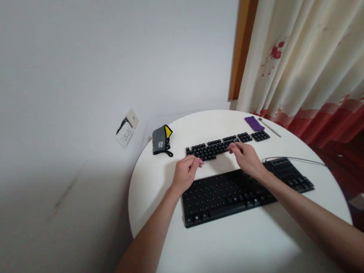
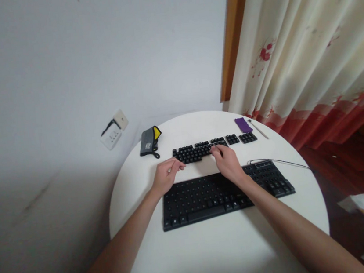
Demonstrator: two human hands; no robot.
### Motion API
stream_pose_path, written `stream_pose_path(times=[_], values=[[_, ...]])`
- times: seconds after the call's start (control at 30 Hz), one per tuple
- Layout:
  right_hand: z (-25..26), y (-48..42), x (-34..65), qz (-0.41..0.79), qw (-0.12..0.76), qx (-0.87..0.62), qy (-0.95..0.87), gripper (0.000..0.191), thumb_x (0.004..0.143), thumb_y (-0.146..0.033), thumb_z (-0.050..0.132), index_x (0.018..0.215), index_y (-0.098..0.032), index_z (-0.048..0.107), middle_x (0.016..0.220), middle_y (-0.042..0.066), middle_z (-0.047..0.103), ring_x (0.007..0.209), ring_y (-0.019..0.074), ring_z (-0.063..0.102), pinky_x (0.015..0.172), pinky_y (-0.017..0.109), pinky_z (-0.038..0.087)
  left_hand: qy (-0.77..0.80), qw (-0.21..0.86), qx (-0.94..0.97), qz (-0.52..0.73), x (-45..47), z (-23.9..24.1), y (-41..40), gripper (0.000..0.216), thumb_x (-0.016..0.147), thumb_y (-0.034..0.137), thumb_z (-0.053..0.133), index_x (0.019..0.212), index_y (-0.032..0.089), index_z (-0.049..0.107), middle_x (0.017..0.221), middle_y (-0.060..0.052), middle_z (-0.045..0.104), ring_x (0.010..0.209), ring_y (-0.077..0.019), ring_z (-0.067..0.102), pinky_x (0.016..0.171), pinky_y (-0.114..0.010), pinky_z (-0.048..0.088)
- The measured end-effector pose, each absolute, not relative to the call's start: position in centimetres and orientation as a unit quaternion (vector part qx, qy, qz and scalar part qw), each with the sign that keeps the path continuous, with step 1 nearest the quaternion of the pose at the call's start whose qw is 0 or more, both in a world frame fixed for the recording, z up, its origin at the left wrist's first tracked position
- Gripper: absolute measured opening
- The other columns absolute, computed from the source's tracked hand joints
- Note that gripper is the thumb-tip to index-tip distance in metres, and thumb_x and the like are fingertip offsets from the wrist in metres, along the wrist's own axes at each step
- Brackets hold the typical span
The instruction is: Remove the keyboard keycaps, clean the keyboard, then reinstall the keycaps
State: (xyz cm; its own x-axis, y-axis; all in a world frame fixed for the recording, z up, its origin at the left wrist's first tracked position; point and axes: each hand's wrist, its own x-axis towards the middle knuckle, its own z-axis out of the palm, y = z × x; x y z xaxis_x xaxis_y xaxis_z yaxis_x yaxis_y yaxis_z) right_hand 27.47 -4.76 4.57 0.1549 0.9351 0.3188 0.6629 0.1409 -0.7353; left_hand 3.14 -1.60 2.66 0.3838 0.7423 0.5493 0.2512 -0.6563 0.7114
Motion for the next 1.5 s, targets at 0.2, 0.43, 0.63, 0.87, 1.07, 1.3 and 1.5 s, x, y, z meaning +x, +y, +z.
stream_pose_path(times=[0.2,0.43,0.63,0.87,1.07,1.3,1.5], values=[[3.9,-5.3,28.2,0.198,0.338,-0.652,-0.649,0.038,0.096,-0.029,0.036,0.084,-0.015,0.069,0.081,0.008,0.071,0.076,0.0188,0.062,0.07,0.027,0.041,0.332,0.262,0.776,0.467,3.3,2.6,-1.7,0.038,0.099,0.034,0.046,0.079,0.015,0.072,0.074,-0.005,0.069,0.069,-0.0149,0.064,0.066,-0.026,0.049],[2.2,-2.0,26.5,0.266,0.216,-0.658,-0.67,0.035,0.091,-0.019,0.05,0.063,-0.012,0.069,0.062,0.009,0.068,0.06,0.0157,0.06,0.06,0.024,0.037,0.346,0.262,0.776,0.459,3.4,2.2,-1.6,0.04,0.099,0.036,0.046,0.078,0.015,0.072,0.073,-0.004,0.068,0.067,-0.0144,0.062,0.065,-0.025,0.048],[2.4,-1.0,25.8,0.281,0.184,-0.652,-0.68,0.034,0.092,-0.02,0.049,0.069,-0.01,0.072,0.064,0.01,0.069,0.06,0.0167,0.06,0.059,0.025,0.036,0.344,0.265,0.777,0.456,3.5,2.2,-1.4,0.039,0.099,0.034,0.046,0.078,0.016,0.072,0.072,-0.004,0.068,0.067,-0.0144,0.062,0.065,-0.025,0.048],[2.2,-1.0,25.4,0.279,0.193,-0.651,-0.679,0.033,0.092,-0.018,0.05,0.069,-0.011,0.071,0.064,0.01,0.068,0.061,0.0164,0.06,0.06,0.024,0.037,0.344,0.271,0.776,0.455,3.4,2.0,-1.4,0.037,0.099,0.033,0.047,0.078,0.016,0.072,0.074,-0.005,0.07,0.069,-0.0149,0.064,0.067,-0.026,0.049],[3.2,-1.3,25.7,0.26,0.248,-0.669,-0.65,0.037,0.093,-0.026,0.047,0.068,-0.012,0.07,0.066,0.011,0.069,0.063,0.0182,0.061,0.061,0.026,0.039,0.344,0.27,0.776,0.454,3.4,2.1,-1.5,0.038,0.099,0.034,0.046,0.078,0.016,0.072,0.074,-0.005,0.07,0.07,-0.0152,0.064,0.067,-0.026,0.05],[6.3,-6.1,27.0,0.229,0.43,-0.608,-0.627,0.048,0.099,-0.042,0.03,0.102,-0.016,0.07,0.09,0.007,0.069,0.085,0.0193,0.062,0.075,0.028,0.043,0.379,0.244,0.743,0.495,3.0,2.7,-1.4,0.039,0.099,0.035,0.045,0.077,0.016,0.072,0.072,-0.004,0.069,0.066,-0.0143,0.063,0.064,-0.025,0.049],[5.2,-11.3,27.1,0.316,0.4,-0.595,-0.622,0.041,0.097,-0.045,0.04,0.091,-0.017,0.069,0.063,-0.001,0.058,0.059,0.0155,0.055,0.057,0.026,0.04,0.443,0.204,0.665,0.566,2.6,3.1,-1.1,0.044,0.1,0.036,0.042,0.071,0.016,0.069,0.066,-0.003,0.067,0.06,-0.0136,0.061,0.061,-0.025,0.048]])
